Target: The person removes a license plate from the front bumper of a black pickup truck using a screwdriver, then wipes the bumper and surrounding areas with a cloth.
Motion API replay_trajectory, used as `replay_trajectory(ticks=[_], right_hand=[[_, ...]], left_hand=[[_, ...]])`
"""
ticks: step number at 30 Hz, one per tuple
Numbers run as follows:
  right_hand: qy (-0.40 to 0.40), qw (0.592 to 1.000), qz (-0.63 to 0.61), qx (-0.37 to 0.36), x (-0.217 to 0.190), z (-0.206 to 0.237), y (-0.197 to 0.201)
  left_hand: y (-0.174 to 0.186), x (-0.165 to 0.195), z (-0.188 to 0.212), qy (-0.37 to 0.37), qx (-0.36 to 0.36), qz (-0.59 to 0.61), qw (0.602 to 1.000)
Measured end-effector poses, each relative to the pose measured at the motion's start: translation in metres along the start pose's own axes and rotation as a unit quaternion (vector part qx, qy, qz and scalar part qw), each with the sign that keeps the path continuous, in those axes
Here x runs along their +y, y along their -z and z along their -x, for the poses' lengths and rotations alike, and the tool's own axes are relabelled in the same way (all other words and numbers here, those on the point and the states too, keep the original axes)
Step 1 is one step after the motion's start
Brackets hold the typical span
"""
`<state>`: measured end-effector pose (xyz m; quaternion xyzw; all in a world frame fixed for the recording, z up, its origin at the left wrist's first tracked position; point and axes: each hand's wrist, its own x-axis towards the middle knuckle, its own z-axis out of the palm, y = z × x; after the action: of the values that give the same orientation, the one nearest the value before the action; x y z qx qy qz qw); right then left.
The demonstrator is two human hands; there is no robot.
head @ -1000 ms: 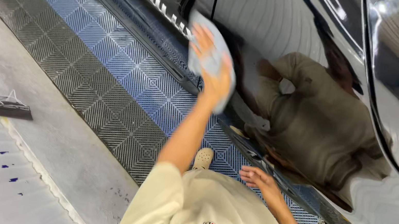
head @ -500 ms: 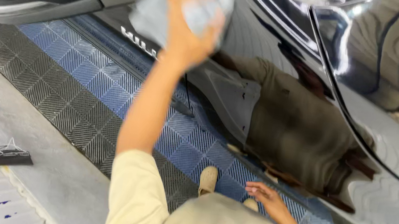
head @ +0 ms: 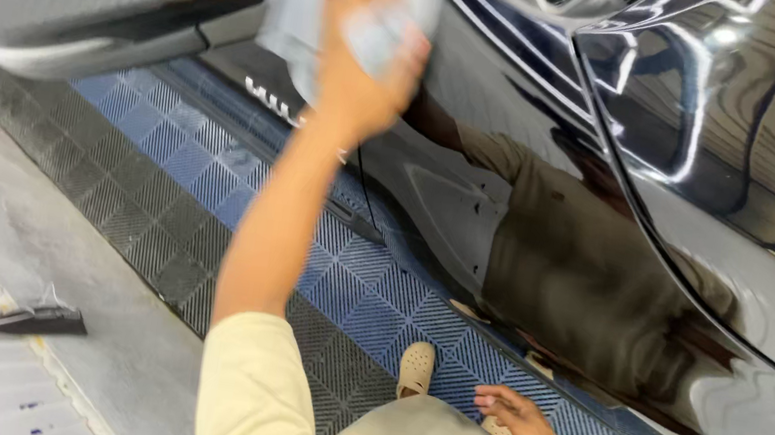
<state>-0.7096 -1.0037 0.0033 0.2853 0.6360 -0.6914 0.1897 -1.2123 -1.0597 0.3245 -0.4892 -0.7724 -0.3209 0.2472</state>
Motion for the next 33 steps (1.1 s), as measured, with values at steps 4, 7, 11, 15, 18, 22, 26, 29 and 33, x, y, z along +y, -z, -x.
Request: replay_trajectory(ticks=[4,7,11,15,18,22,26,29,33], right_hand=[[0.002,0.999,-0.031,0.018,-0.006,0.005,0.008],[-0.043,0.999,-0.027,0.013,-0.011,0.001,0.001],[-0.018,0.999,0.017,-0.025,-0.023,-0.009,-0.010],[-0.034,0.999,-0.022,0.025,-0.026,-0.008,-0.010],[-0.055,0.998,-0.015,0.005,-0.020,-0.008,-0.009],[-0.020,0.999,-0.041,-0.008,-0.011,-0.015,-0.008],[-0.010,0.996,-0.081,0.030,-0.006,-0.018,-0.015],[-0.043,0.998,-0.038,0.004,-0.007,-0.021,-0.021],[-0.006,0.999,-0.034,-0.010,-0.005,-0.026,-0.024]], left_hand=[[0.022,0.007,-0.054,0.067,0.190,0.183,0.962],[0.018,0.054,-0.020,-0.052,0.068,0.045,0.995],[0.037,0.043,-0.031,-0.047,0.027,-0.034,0.998],[0.037,0.031,-0.048,0.021,0.104,0.089,0.990],[0.007,0.080,-0.009,-0.028,0.045,0.105,0.993],[0.030,0.060,-0.020,-0.147,-0.177,-0.124,0.965],[0.033,0.065,-0.039,-0.058,-0.014,-0.095,0.994],[0.021,0.113,-0.023,-0.120,-0.056,0.041,0.990],[0.040,0.107,-0.037,0.001,-0.205,0.168,0.964]])
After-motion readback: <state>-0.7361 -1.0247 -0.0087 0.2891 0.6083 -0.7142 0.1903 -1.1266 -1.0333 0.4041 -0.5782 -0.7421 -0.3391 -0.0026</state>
